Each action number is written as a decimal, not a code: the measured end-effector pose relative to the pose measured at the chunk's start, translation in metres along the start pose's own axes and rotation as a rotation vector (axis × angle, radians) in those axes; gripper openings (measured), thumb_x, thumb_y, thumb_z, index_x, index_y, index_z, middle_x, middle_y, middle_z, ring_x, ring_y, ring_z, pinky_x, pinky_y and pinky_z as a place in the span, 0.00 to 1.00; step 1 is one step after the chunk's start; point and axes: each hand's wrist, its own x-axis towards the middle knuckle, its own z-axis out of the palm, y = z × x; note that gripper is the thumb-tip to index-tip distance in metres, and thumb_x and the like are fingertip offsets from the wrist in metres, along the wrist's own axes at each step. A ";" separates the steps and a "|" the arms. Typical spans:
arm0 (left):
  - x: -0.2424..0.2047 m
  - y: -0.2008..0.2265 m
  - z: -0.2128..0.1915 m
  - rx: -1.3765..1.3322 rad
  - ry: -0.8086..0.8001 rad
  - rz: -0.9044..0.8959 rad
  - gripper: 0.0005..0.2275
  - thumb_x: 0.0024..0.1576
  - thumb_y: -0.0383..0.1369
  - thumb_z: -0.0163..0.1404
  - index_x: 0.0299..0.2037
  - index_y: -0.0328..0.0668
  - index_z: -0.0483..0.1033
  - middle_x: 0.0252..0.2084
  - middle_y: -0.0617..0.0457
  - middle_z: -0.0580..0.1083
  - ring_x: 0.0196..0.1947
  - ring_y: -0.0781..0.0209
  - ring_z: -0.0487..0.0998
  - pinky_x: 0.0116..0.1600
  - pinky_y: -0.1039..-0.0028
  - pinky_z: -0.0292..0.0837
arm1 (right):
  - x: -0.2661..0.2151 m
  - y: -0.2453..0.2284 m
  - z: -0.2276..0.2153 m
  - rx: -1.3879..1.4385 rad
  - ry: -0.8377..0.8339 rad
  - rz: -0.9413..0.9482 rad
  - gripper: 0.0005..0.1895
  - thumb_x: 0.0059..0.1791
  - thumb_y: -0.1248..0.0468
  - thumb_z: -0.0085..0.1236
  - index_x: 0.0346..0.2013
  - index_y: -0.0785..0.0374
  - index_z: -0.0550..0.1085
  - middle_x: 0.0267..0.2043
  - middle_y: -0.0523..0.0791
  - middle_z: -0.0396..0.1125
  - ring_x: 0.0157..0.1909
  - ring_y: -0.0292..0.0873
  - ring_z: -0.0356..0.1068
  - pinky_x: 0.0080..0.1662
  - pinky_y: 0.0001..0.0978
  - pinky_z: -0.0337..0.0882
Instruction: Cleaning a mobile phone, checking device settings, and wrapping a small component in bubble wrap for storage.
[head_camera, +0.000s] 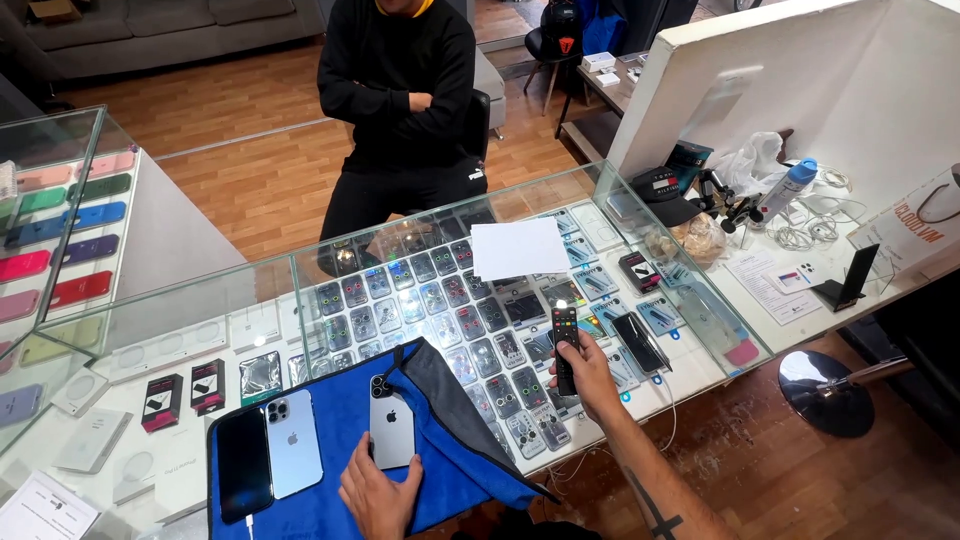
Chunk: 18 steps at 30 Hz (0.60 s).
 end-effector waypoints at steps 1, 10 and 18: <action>-0.001 0.000 -0.001 0.001 -0.001 -0.002 0.38 0.37 0.52 0.53 0.60 0.50 0.58 0.56 0.51 0.66 0.55 0.50 0.64 0.56 0.60 0.58 | 0.000 0.001 0.000 -0.001 0.000 0.002 0.15 0.47 0.66 0.45 0.48 0.66 0.64 0.31 0.51 0.62 0.23 0.43 0.63 0.24 0.34 0.70; -0.001 0.000 -0.001 -0.013 0.019 0.023 0.39 0.36 0.52 0.54 0.60 0.50 0.57 0.55 0.51 0.66 0.54 0.50 0.64 0.55 0.60 0.58 | 0.005 0.006 -0.002 -0.005 0.009 -0.001 0.19 0.47 0.66 0.44 0.53 0.64 0.62 0.32 0.52 0.63 0.25 0.44 0.64 0.25 0.33 0.69; -0.003 0.008 -0.014 -0.039 -0.001 0.022 0.37 0.37 0.48 0.54 0.60 0.47 0.58 0.55 0.50 0.66 0.54 0.48 0.63 0.55 0.58 0.58 | 0.000 -0.009 0.005 0.190 0.032 0.067 0.31 0.45 0.73 0.42 0.63 0.61 0.52 0.44 0.58 0.63 0.35 0.48 0.65 0.36 0.38 0.72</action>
